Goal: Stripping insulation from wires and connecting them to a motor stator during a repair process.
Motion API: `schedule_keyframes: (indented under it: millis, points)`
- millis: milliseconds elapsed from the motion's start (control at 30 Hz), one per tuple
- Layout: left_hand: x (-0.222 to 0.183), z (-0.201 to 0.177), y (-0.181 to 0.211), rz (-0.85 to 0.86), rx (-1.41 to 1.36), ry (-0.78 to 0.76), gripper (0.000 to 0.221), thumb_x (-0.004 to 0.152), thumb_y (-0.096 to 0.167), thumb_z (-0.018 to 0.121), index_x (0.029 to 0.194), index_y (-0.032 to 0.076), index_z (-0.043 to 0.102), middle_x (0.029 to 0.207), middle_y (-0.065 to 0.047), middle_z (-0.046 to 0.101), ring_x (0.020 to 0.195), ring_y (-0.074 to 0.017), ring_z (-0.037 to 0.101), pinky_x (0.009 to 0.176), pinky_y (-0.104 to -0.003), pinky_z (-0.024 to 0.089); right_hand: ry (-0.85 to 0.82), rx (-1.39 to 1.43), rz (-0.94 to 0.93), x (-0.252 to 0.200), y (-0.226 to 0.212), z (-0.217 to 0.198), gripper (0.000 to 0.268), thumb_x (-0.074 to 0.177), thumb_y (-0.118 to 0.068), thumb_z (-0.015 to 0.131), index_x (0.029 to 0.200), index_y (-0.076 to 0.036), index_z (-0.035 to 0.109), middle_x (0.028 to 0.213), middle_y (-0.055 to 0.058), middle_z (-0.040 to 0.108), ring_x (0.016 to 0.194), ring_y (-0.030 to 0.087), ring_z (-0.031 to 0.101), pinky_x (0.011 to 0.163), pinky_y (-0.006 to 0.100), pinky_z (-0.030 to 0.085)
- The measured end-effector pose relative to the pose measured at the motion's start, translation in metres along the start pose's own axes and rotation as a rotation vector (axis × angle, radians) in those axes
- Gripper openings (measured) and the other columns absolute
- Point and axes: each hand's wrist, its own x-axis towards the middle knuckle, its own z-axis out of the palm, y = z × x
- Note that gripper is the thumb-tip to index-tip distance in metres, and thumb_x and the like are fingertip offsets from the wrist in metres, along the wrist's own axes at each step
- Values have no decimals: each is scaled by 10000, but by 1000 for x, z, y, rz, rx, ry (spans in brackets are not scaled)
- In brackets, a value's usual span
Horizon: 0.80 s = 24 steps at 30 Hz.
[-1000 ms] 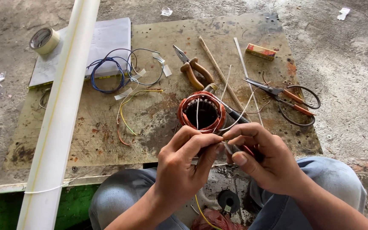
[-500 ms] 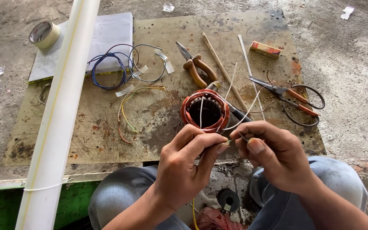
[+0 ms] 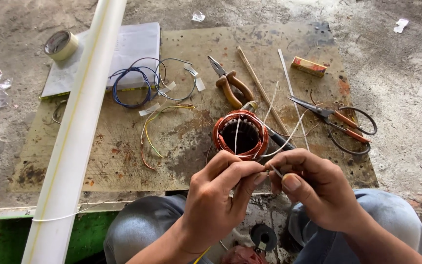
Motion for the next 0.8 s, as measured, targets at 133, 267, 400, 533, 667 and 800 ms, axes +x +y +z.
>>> schedule_keyframes:
  millis: [133, 267, 400, 533, 667, 800]
  points:
    - [-1, 2, -3, -9, -10, 13, 101, 999, 108, 655, 1064, 46, 702, 929, -73, 633, 772, -179, 664, 699, -285, 586, -11, 83, -3, 0, 3, 1, 374, 1011, -291, 580, 1208, 24, 619, 855, 70, 655, 642, 121, 604, 520, 223, 467]
    - [-1, 2, -5, -7, 10, 17, 86, 982, 78, 692, 1066, 74, 709, 928, -64, 638, 774, -175, 674, 716, -294, 590, -57, 129, 34, 0, 5, 1, 394, 983, -285, 632, 1244, 2, 559, 908, 69, 651, 740, 155, 681, 703, 276, 587]
    - [-2, 2, -4, -5, 6, 12, 84, 990, 86, 679, 1068, 73, 703, 942, -65, 637, 788, -178, 673, 736, -292, 590, -57, 117, 61, -3, 10, 0, 356, 987, -277, 620, 1215, -12, 548, 958, 83, 676, 757, 169, 681, 674, 279, 569]
    - [-2, 3, -5, -1, 21, 23, 80, 987, 81, 686, 1065, 78, 702, 943, -57, 642, 784, -166, 673, 737, -287, 597, -32, 58, 67, -3, 9, 0, 354, 978, -276, 620, 1209, -14, 564, 970, 71, 668, 741, 155, 680, 658, 266, 561]
    - [0, 2, -3, 1, 22, 33, 80, 980, 103, 698, 1047, 61, 704, 927, -65, 647, 778, -167, 674, 714, -284, 593, 48, 69, 123, -3, 5, 1, 361, 1003, -296, 572, 1199, -3, 646, 826, 70, 670, 583, 102, 533, 478, 220, 439]
    - [-2, 2, -5, 2, 21, 37, 80, 985, 106, 699, 1058, 75, 705, 937, -59, 653, 782, -165, 677, 726, -284, 593, 40, 47, -12, 6, -9, 4, 416, 1032, -348, 525, 1248, 5, 565, 746, 86, 621, 511, 73, 464, 479, 190, 428]
